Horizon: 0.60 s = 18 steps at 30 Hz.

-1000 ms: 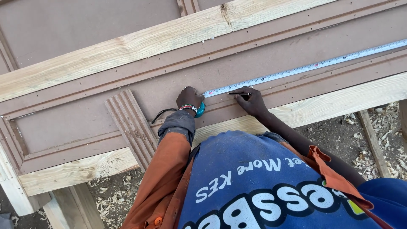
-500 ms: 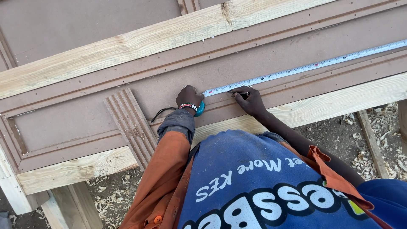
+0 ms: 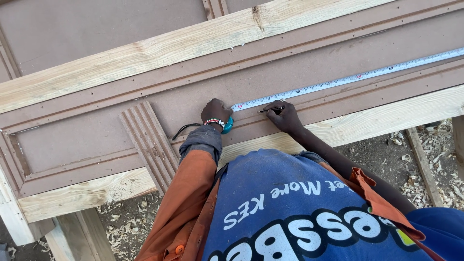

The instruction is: Measuring and marking a wooden frame using a tape measure and pencil for furniture construction.

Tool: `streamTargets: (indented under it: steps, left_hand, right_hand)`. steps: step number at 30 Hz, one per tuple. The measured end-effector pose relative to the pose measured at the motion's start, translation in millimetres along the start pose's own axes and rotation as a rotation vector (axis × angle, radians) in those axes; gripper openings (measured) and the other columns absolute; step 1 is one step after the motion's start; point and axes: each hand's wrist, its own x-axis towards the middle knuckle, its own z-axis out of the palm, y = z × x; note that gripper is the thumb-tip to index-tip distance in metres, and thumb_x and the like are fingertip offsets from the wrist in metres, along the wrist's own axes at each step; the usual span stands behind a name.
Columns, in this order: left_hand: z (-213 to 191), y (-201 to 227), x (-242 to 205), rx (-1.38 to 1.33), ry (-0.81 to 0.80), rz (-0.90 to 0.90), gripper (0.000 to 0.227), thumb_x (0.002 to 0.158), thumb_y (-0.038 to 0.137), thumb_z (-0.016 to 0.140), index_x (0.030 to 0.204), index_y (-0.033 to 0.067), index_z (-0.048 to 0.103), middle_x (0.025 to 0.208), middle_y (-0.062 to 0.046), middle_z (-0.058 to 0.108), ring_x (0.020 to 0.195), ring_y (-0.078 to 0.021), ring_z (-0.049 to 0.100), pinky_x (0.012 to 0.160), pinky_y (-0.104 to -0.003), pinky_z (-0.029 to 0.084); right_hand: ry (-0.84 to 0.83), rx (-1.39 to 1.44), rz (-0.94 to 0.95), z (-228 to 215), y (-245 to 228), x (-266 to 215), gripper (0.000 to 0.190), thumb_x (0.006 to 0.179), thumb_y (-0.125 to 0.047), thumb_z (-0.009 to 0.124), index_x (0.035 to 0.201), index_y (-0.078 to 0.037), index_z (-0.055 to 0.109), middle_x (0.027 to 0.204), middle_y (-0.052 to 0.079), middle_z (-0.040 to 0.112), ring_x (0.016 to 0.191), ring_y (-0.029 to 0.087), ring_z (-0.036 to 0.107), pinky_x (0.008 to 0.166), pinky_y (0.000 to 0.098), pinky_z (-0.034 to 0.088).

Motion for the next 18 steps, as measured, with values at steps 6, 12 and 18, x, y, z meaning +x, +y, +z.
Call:
streamTargets:
  steps: [6,12,18]
  left_hand:
    - [0.5,1.4,-1.9,0.002,-0.007,0.000,0.021,0.083,0.031,0.080,0.071,0.0147,0.074,0.083,-0.016,0.076,0.096,-0.0424,0.075,0.084,-0.051,0.059]
    - [-2.1,-0.4,-2.6,-0.004,-0.007,0.005,0.024,0.084,0.030,0.080,0.067,0.0140,0.071,0.073,-0.014,0.073,0.088,-0.0410,0.076,0.078,-0.049,0.060]
    - [-4.7,2.6,-7.3,-0.004,-0.016,-0.013,0.026,0.084,0.029,0.080,0.065,0.0149,0.069,0.072,-0.014,0.073,0.087,-0.0410,0.076,0.077,-0.049,0.059]
  right_hand:
    - [-0.031,-0.029,0.006,-1.9,5.1,0.2,0.011,0.090,-0.003,0.071,0.096,-0.004,0.080,0.087,0.023,0.074,0.087,0.031,0.071,0.075,0.0432,0.055]
    - [-0.007,-0.035,0.008,3.1,-13.0,0.0,0.013,0.092,-0.004,0.070,0.100,-0.005,0.080,0.088,0.021,0.074,0.086,0.031,0.072,0.074,0.0396,0.054]
    - [-0.013,-0.043,0.045,5.4,-21.7,-0.6,0.016,0.094,-0.004,0.067,0.102,-0.007,0.081,0.090,0.018,0.076,0.088,0.029,0.072,0.076,0.0379,0.056]
